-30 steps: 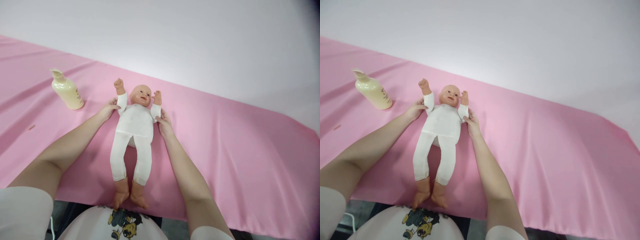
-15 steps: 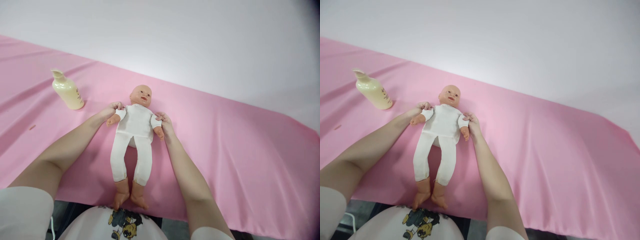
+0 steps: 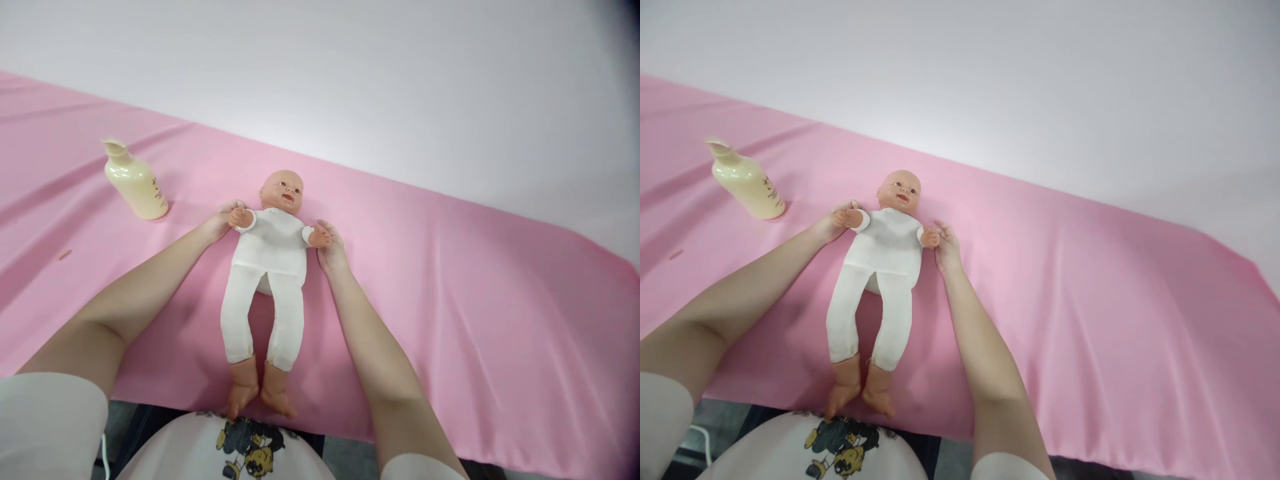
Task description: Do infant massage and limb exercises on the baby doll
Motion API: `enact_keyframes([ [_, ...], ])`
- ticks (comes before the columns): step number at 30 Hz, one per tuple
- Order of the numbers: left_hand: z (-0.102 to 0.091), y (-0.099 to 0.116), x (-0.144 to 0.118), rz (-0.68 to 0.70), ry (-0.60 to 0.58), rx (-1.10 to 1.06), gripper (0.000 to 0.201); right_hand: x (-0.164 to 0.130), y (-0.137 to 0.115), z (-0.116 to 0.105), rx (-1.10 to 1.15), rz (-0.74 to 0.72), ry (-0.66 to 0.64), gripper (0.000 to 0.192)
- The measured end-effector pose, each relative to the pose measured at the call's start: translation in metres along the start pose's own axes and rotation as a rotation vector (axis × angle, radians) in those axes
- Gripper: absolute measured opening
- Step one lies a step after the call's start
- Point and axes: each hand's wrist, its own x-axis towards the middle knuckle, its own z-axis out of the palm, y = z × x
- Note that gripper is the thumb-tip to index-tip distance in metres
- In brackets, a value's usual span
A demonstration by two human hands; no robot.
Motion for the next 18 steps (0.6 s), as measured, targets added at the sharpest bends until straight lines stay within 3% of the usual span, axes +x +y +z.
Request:
enact_keyframes([
  [4, 0.0059, 0.0051, -0.0059, 0.026, -0.06, -0.059, 0.034, -0.002, 0.0009, 0.0008, 0.001, -0.092, -0.07, 0.039],
  [7, 0.0072, 0.0039, -0.0064, 0.049, -0.054, -0.042, 0.035, -0.0017, 0.0046, -0.0004, -0.049, -0.083, -0.043, 0.037],
  [12, 0.008, -0.0021, -0.0039, 0.112, 0.064, 0.086, 0.036, 0.0002, 0.0086, -0.0001, -0.09, -0.044, 0.011, 0.042],
  [18, 0.0063, 0.0015, -0.0082, 0.184, 0.213, 0.391, 0.05, -0.0025, 0.0081, 0.0004, -0.128, -0.058, 0.007, 0.051],
])
